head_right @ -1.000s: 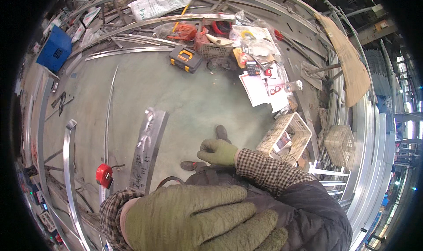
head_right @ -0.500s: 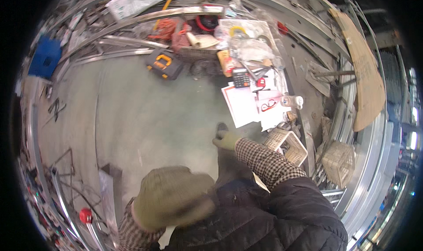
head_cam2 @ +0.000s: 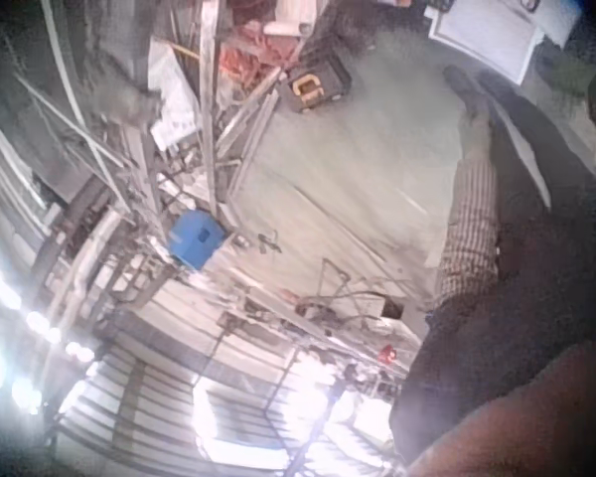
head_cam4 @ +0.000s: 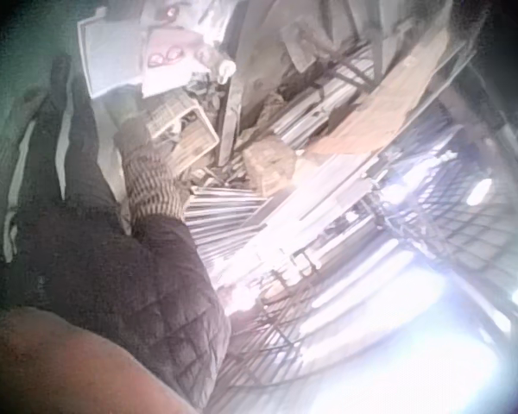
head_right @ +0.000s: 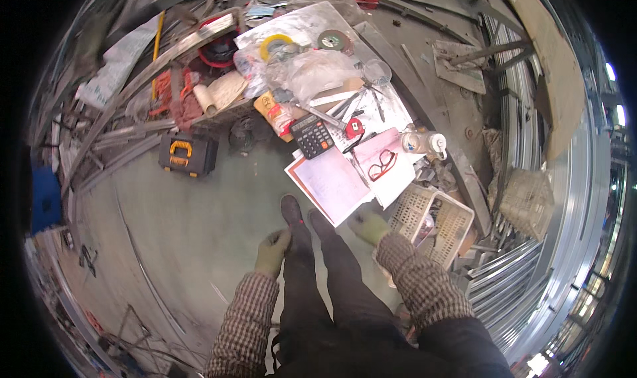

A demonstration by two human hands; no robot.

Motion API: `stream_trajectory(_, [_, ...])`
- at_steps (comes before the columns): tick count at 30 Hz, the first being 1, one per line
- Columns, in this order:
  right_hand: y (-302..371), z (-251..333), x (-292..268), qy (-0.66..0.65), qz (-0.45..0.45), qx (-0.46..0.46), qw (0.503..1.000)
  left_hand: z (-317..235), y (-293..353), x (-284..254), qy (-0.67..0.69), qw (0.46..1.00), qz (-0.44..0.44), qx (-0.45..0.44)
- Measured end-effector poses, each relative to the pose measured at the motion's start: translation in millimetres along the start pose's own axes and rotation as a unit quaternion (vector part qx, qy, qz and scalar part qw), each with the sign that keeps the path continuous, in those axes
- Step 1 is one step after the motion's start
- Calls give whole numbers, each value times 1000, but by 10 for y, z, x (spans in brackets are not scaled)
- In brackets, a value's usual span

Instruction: The person measures a long metal frame with a tape measure, records the measurement, uses a calculator to compute a value, and marks the frame with a marker. The person repeats the process on a second metal frame.

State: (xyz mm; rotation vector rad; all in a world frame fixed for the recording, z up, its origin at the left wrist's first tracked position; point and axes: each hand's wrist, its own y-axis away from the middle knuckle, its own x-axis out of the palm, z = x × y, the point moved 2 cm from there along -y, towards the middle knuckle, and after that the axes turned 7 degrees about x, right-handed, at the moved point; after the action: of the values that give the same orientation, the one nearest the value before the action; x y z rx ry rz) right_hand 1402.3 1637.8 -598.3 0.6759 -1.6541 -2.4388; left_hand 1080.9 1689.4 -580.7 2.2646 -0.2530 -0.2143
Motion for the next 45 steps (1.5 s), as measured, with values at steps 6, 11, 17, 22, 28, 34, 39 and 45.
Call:
stream_trajectory(6, [590, -948, 801, -134, -16, 74, 988, -160, -2515, 446, -104, 992, -35, 65])
stream_trajectory(11, [676, -1540, 1054, -344, -24, 203, 916, -447, -3508, 797, -73, 992, 10, 98])
stream_trajectory(17, [607, -1480, 1279, -348, -46, 204, 914, -614, -3552, 945, 43, 995, -87, -3])
stream_trajectory(22, [372, -1103, 1017, -252, -58, 175, 950, -575, -3587, 913, 125, 991, -45, -7])
stream_trajectory(28, [-165, -664, 518, -116, -50, 89, 988, -484, -3362, 819, 25, 999, -19, 10])
stream_trajectory(34, [-85, 133, 291, -180, -70, -1, 981, -820, -2274, 502, 59, 995, -41, 68])
stream_trajectory(39, [209, 1196, -118, -431, -29, -135, 892, -1288, -841, 52, 172, 971, 19, 163])
stream_trajectory(45, [1278, 2169, -39, -365, 101, -333, 863, -1806, 582, -89, 395, 890, -35, 224])
